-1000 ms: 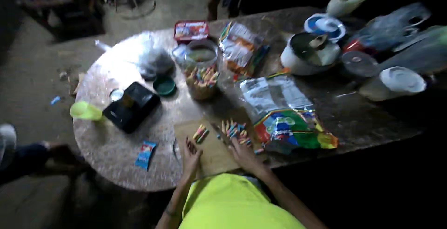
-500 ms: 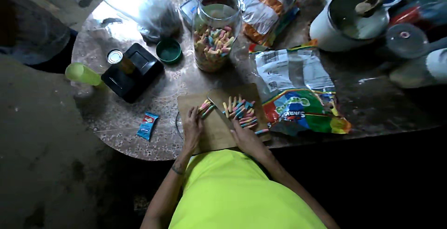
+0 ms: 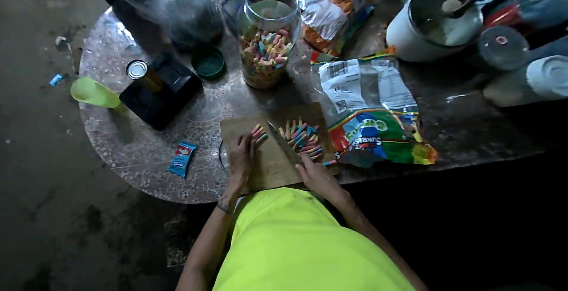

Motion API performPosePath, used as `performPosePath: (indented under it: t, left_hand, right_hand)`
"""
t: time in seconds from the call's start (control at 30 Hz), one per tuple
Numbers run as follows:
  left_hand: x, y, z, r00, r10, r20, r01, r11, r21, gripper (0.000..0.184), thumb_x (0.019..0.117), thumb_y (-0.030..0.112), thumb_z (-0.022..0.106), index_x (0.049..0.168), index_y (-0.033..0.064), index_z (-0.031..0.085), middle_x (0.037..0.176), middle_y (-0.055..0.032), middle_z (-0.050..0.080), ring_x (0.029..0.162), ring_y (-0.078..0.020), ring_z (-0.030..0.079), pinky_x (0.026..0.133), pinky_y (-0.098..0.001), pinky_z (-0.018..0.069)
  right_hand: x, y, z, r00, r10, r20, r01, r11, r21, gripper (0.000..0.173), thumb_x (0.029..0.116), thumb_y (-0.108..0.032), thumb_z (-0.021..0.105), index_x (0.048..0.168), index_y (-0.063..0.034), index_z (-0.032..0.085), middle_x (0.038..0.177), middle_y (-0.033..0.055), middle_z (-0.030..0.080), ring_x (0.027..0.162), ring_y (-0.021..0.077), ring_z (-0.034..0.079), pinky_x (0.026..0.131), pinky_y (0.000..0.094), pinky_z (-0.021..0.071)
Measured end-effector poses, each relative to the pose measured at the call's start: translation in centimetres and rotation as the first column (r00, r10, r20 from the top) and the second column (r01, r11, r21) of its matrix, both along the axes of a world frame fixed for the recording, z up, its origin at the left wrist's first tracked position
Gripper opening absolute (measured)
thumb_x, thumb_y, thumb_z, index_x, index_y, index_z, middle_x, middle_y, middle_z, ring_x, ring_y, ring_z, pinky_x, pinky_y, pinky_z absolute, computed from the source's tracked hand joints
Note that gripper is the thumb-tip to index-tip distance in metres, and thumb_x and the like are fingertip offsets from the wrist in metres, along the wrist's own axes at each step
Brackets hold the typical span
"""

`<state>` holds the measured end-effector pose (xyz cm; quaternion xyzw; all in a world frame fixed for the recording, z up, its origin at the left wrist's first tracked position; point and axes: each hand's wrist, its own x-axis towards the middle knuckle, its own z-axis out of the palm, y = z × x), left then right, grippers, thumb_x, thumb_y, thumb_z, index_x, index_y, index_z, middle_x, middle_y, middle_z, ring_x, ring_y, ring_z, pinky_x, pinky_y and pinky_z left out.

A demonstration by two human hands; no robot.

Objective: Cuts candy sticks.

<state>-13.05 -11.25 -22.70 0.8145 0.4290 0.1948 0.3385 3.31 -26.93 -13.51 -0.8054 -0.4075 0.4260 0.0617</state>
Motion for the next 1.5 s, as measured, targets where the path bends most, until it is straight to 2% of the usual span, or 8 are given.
performPosePath:
  t: [0.23, 0.37, 0.53, 0.77, 1.1, 1.23, 1.4, 1.5]
  left_hand:
    - [0.4, 2.5, 1.5, 1.0, 0.028, -0.004, -0.028, 0.969, -0.247, 0.024, 0.1006, 0.014, 0.064, 0.118, 0.0004, 0.073, 0.115, -0.0217, 0.069, 0.107, -0.0351, 0.066, 0.098, -0.0508, 0.0511]
    - [0.4, 2.2, 0.9, 0.999, 0.044, 0.022, -0.039, 0.983, -0.177, 0.022, 0.1, 0.011, 0.064, 0.116, -0.0006, 0.074, 0.108, -0.022, 0.071, 0.099, -0.0355, 0.068, 0.094, -0.0515, 0.052]
    - [0.4, 1.9, -0.7, 0.998, 0.056, 0.035, -0.053, 0.996, -0.068, 0.025, 0.1011, 0.012, 0.061, 0.119, -0.0001, 0.072, 0.114, -0.0241, 0.07, 0.109, -0.0408, 0.066, 0.099, -0.0552, 0.0504]
    - [0.2, 3.0, 0.1, 0.996, 0.087, 0.031, -0.081, 0.985, -0.153, 0.026, 0.1035, 0.014, 0.059, 0.12, -0.003, 0.07, 0.111, -0.0248, 0.071, 0.104, -0.0402, 0.068, 0.097, -0.0564, 0.0503]
    - [-6.5, -0.5, 1.3, 0.978, 0.205, -0.039, -0.209, 0.964, -0.162, 0.027, 0.103, 0.016, 0.059, 0.118, -0.0041, 0.071, 0.107, -0.0203, 0.073, 0.096, -0.0293, 0.071, 0.091, -0.0459, 0.0555]
    - [-7.1, -2.6, 0.4, 0.981, 0.19, -0.041, -0.195, 0.966, -0.168, 0.027, 0.0998, 0.018, 0.065, 0.116, -0.0027, 0.072, 0.104, -0.018, 0.073, 0.093, -0.0267, 0.071, 0.088, -0.0428, 0.0566]
    - [-6.2, -2.6, 1.0, 0.979, 0.194, -0.054, -0.2, 0.972, -0.124, 0.036, 0.0964, 0.025, 0.07, 0.116, -0.0058, 0.069, 0.101, -0.0192, 0.072, 0.092, -0.0292, 0.069, 0.086, -0.0442, 0.0556]
    - [-4.8, -1.8, 1.9, 0.978, 0.179, -0.106, -0.182, 0.983, -0.015, 0.039, 0.0987, 0.029, 0.067, 0.119, -0.0043, 0.07, 0.113, -0.0263, 0.068, 0.104, -0.0402, 0.067, 0.094, -0.0526, 0.0529]
  right_hand:
    - [0.2, 0.0, 0.1, 0.999, -0.035, -0.015, 0.035, 0.999, 0.013, 0.048, 0.1126, -0.026, 0.04, 0.153, -0.0012, 0.035, 0.107, 0.0278, 0.067, 0.1, 0.0441, 0.068, 0.091, 0.0575, 0.0525]
    - [0.1, -0.3, -0.2, 0.998, -0.054, -0.02, 0.054, 0.998, 0.022, 0.049, 0.1125, -0.025, 0.04, 0.155, -0.0019, 0.034, 0.107, 0.0276, 0.068, 0.099, 0.044, 0.069, 0.091, 0.0574, 0.0524]
    - [0.0, -0.6, -0.6, 0.997, -0.069, -0.034, 0.07, 0.997, 0.03, 0.046, 0.1127, -0.027, 0.039, 0.151, -0.0022, 0.037, 0.104, 0.0261, 0.067, 0.096, 0.042, 0.069, 0.088, 0.0568, 0.0532]
    - [-0.3, -0.8, -0.7, 0.996, -0.074, -0.045, 0.076, 0.996, 0.044, 0.044, 0.1123, -0.026, 0.04, 0.149, -0.0004, 0.039, 0.103, 0.0266, 0.067, 0.096, 0.0426, 0.068, 0.088, 0.0571, 0.053]
    - [-1.1, 0.9, -0.7, 0.999, 0.046, -0.025, -0.044, 0.997, 0.066, 0.047, 0.1126, -0.026, 0.038, 0.152, -0.0007, 0.039, 0.123, 0.0288, 0.065, 0.11, 0.045, 0.066, 0.097, 0.0594, 0.0505]
    - [-2.6, 2.3, -2.0, 0.988, 0.098, 0.12, -0.11, 0.99, 0.091, 0.046, 0.1134, -0.026, 0.032, 0.148, 0.0019, 0.043, 0.113, 0.0295, 0.067, 0.106, 0.048, 0.067, 0.092, 0.06, 0.0522]
    - [-3.8, 3.8, -2.5, 0.98, 0.114, 0.161, -0.128, 0.989, 0.078, 0.045, 0.1131, -0.024, 0.033, 0.149, 0.0007, 0.043, 0.107, 0.0291, 0.068, 0.102, 0.0481, 0.068, 0.088, 0.0596, 0.0532]
    - [-4.5, 4.2, -2.1, 0.983, 0.11, 0.147, -0.114, 0.993, 0.021, 0.046, 0.113, -0.023, 0.033, 0.153, -0.0006, 0.04, 0.11, 0.0295, 0.068, 0.105, 0.0482, 0.068, 0.09, 0.059, 0.0531]
